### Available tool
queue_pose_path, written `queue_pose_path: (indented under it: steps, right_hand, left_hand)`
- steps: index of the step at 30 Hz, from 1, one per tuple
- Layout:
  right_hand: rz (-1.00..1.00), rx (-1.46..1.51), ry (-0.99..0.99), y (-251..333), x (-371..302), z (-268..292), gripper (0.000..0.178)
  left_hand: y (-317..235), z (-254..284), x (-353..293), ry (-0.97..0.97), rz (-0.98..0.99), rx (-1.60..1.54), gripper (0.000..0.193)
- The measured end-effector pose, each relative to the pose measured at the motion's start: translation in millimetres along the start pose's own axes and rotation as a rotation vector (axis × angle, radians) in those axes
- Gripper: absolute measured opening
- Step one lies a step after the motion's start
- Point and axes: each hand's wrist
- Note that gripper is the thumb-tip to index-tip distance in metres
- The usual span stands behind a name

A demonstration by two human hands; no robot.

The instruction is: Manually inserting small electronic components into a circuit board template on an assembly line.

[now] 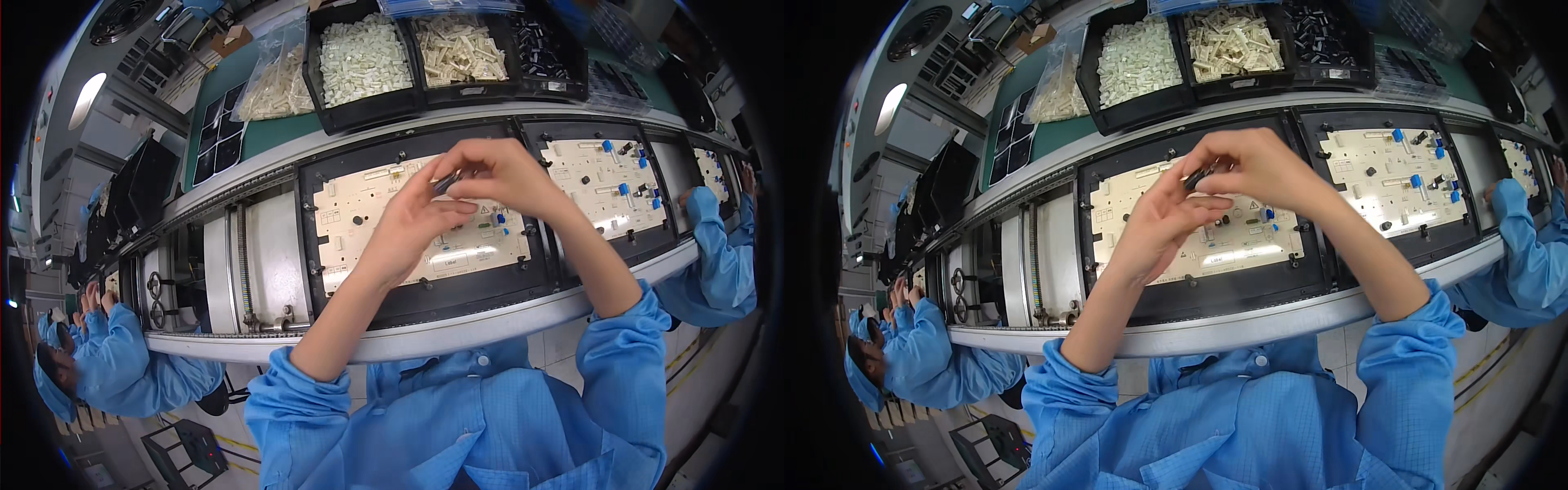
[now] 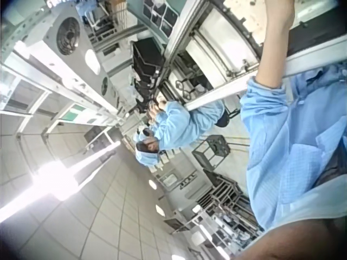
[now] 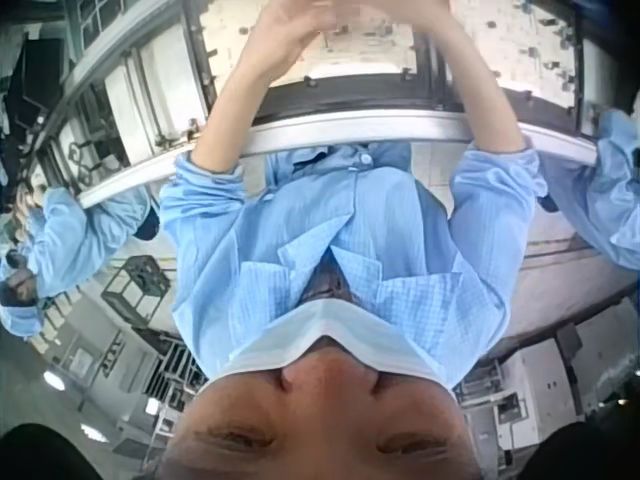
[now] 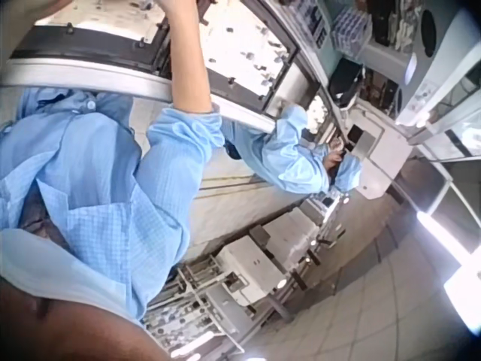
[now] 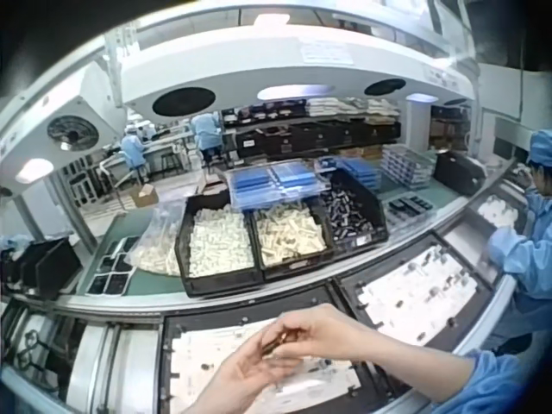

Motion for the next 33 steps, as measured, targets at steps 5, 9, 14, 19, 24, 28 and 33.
queue_pose_path:
  steps: [5,9,14,19,24,28,33]
  right_hand:
    - [0.032,0.051,-0.046,-10,4,1,0.014]
    - [0.048,-0.058,-0.134,-21,1,10,0.017]
    - [0.195,-0.338,-0.246,-27,-6,14,0.022]
    - [-0.178,0.033,-0.238,-33,-22,25,0.02]
    - [-0.249,0.196,-0.294,-43,-26,32,0.021]
    - [-0.225,0.238,-0.312,-45,-25,31,0.022]
    - [-0.18,0.269,-0.356,-48,-24,27,0.019]
  left_hand:
    - [11,10,7,-0.149,0.024,-0.062,0.04]
    - [12,24,9,-0.15,0.062,0.148,0.033]
    - [8,38,34,-0.078,-0.032,0.503,0.026]
    - [10,30,72,0.116,-0.187,1.209,0.019]
    - [22,28,98,0.21,-0.106,1.268,0.021]
    - [26,28,102,0.228,-0.046,1.305,0.018]
    - [26,25,104,0.249,-0.015,1.308,0.016]
Point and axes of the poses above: each hand's wrist, its own x-axis towards the middle knuckle, its own z-axis out of the back of the hand, y = z × x, and after that the axes turned 14 degrees about -z, right-handed
